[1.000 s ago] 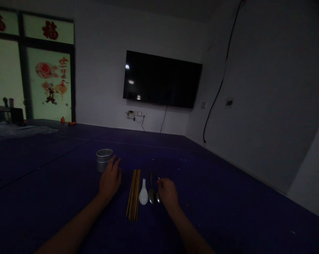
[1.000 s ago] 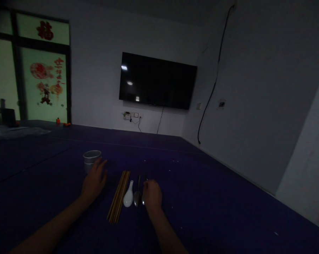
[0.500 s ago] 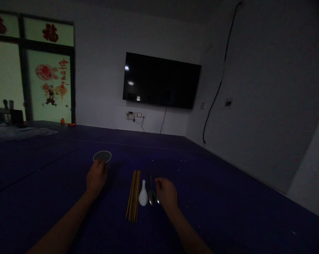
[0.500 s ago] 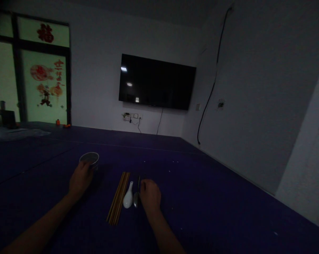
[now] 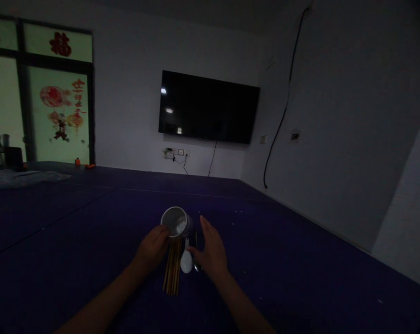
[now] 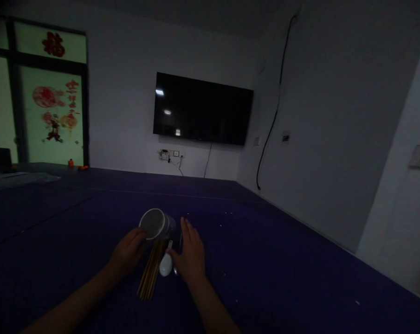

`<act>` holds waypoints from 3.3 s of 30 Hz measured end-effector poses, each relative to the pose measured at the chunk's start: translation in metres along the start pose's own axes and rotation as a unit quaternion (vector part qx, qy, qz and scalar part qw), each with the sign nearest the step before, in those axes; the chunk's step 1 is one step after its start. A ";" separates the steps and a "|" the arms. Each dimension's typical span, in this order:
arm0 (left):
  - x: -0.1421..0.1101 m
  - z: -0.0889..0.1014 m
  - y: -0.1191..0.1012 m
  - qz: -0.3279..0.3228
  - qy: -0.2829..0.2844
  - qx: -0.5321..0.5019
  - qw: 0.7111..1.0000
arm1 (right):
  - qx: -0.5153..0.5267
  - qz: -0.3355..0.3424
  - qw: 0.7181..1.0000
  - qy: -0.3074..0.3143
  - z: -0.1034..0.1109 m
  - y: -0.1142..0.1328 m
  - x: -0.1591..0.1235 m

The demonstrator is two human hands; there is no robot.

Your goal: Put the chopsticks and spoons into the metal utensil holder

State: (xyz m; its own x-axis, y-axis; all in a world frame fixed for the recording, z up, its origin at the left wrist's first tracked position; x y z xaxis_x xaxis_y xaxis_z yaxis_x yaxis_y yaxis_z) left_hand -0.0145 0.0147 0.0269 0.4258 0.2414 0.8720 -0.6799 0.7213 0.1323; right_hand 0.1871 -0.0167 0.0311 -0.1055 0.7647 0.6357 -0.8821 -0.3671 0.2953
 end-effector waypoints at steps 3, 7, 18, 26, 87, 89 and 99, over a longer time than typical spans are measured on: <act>0.002 0.000 -0.024 -0.085 -0.007 -0.020 0.996 | 0.011 0.054 0.998 -0.026 0.001 0.003 -0.001; 0.004 0.003 -0.036 -0.098 -0.018 -0.042 0.994 | 0.061 0.095 0.992 -0.054 0.005 0.006 -0.002; 0.006 -0.009 -0.024 0.054 0.139 -0.049 0.988 | 0.148 -0.279 0.932 -0.176 0.005 -0.060 0.000; 0.002 -0.014 -0.013 0.224 0.285 -0.037 0.931 | 0.140 -0.355 0.910 -0.160 -0.005 -0.085 -0.006; -0.004 -0.020 -0.017 0.232 0.388 -0.007 0.892 | -0.117 0.046 0.971 0.205 0.001 0.023 -0.007; -0.003 -0.020 -0.017 0.232 0.388 -0.003 0.892 | -0.115 0.044 0.972 0.198 0.002 0.023 -0.007; -0.003 -0.019 -0.015 0.252 0.419 0.003 0.872 | -0.131 0.034 0.963 0.232 0.003 0.024 -0.005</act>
State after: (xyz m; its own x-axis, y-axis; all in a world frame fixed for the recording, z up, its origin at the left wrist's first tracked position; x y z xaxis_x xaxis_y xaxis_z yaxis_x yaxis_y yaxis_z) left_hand 0.0061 0.0151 0.0136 0.3578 0.9184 0.1691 -0.9087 0.3841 -0.1634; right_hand 0.1675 -0.0309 0.0370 -0.3083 0.9201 0.2417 -0.9448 -0.3257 0.0349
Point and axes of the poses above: each hand's wrist, its own x-axis towards the middle knuckle, its own z-axis out of the back of the hand, y = z × x, the point moved 2 cm from there along x, towards the middle knuckle, and after that the axes turned 9 degrees about y, right-handed, at the moved point
